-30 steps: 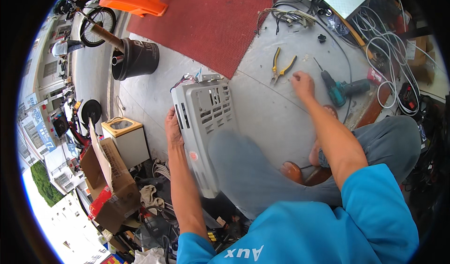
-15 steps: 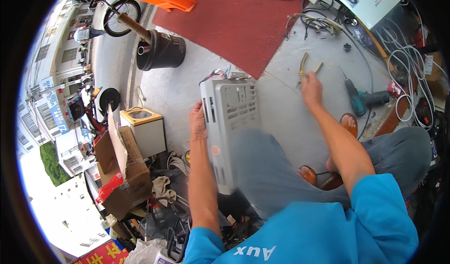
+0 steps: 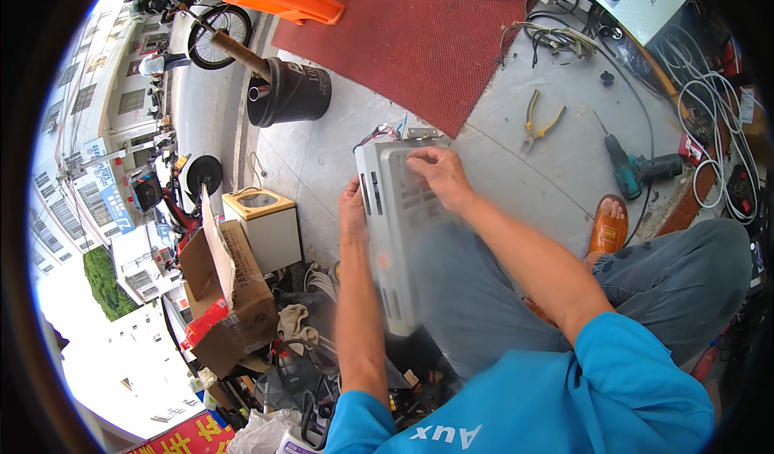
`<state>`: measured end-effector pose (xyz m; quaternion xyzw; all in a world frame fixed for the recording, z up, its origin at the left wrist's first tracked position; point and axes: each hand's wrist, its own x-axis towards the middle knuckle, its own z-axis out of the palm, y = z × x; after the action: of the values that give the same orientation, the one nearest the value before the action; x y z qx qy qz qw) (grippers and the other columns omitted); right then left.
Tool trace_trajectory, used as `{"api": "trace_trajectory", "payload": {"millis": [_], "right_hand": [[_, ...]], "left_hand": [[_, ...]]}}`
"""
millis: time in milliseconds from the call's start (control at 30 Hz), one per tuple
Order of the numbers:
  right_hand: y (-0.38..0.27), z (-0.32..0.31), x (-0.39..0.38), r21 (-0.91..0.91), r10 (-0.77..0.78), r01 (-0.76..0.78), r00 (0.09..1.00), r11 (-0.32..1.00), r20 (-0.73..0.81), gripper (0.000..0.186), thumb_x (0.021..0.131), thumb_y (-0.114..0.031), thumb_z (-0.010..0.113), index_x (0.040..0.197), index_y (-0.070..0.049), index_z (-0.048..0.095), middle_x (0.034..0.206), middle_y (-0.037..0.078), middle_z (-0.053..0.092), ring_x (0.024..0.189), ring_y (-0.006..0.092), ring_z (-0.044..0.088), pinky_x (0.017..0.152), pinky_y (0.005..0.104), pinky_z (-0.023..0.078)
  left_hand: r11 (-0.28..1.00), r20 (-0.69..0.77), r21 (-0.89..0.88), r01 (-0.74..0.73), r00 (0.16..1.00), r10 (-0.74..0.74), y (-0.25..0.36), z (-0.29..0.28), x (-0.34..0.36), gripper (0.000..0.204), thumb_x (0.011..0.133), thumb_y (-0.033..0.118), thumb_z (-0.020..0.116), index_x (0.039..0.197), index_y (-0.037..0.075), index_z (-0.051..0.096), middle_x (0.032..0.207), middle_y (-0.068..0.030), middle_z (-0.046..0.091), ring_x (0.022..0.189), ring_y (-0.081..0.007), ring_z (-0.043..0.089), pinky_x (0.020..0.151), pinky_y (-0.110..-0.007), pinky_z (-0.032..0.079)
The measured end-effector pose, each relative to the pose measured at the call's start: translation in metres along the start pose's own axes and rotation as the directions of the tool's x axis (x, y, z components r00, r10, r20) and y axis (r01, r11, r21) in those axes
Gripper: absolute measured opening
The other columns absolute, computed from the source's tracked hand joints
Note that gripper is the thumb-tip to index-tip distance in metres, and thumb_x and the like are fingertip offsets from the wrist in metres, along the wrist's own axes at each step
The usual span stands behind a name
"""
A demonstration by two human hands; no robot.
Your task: The person sits on the floor and works on a disassembled appliance, using a cordless drill and pliers to remove and install components and fasteners. The person handles a small motor or pump, wires, and a metal casing, then reassembles the unit.
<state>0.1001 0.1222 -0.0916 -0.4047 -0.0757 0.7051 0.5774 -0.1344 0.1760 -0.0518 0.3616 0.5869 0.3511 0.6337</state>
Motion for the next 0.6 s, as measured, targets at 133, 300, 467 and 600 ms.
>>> {"api": "trace_trajectory", "payload": {"millis": [133, 300, 467, 600], "right_hand": [[0.009, 0.007, 0.007, 0.03, -0.089, 0.089, 0.996, 0.996, 0.006, 0.019, 0.098, -0.01, 0.078, 0.113, 0.001, 0.078, 0.103, 0.003, 0.077, 0.09, 0.0095, 0.069, 0.081, 0.0272, 0.057], [0.017, 0.012, 0.011, 0.058, -0.118, 0.119, 0.993, 0.991, -0.032, 0.012, 0.097, -0.011, 0.079, 0.106, -0.004, 0.082, 0.089, -0.001, 0.076, 0.076, 0.0054, 0.064, 0.065, 0.0236, 0.053], [0.016, 0.014, 0.013, 0.04, -0.127, 0.129, 0.991, 0.991, -0.032, 0.013, 0.096, -0.011, 0.08, 0.106, -0.003, 0.083, 0.086, -0.001, 0.076, 0.073, 0.0059, 0.064, 0.064, 0.0239, 0.052], [0.011, 0.013, 0.012, -0.064, -0.119, 0.118, 0.993, 0.991, -0.002, 0.02, 0.095, -0.011, 0.081, 0.109, 0.003, 0.079, 0.098, 0.003, 0.077, 0.083, 0.0082, 0.067, 0.073, 0.0255, 0.055]], "left_hand": [[1.0, -0.027, -0.002, 0.004, 1.0, -0.004, -0.002, -0.003, 0.0, 0.017, 0.105, 0.01, 0.069, 0.121, 0.003, 0.068, 0.1, -0.0106, 0.079, 0.079, -0.0173, 0.078, 0.069, -0.031, 0.067], [1.0, -0.002, -0.006, -0.019, 1.0, 0.019, -0.002, -0.003, -0.001, 0.016, 0.106, 0.01, 0.068, 0.12, 0.003, 0.068, 0.1, -0.0104, 0.079, 0.079, -0.0168, 0.078, 0.068, -0.03, 0.067], [1.0, -0.008, 0.002, -0.017, 1.0, 0.017, -0.001, 0.0, -0.002, 0.013, 0.107, 0.01, 0.067, 0.117, 0.003, 0.068, 0.098, -0.0103, 0.079, 0.078, -0.0166, 0.078, 0.068, -0.03, 0.067], [1.0, -0.016, 0.006, -0.02, 1.0, 0.02, 0.0, 0.002, -0.003, 0.012, 0.106, 0.009, 0.067, 0.116, 0.002, 0.067, 0.098, -0.01, 0.078, 0.078, -0.0159, 0.077, 0.068, -0.03, 0.067]]}}
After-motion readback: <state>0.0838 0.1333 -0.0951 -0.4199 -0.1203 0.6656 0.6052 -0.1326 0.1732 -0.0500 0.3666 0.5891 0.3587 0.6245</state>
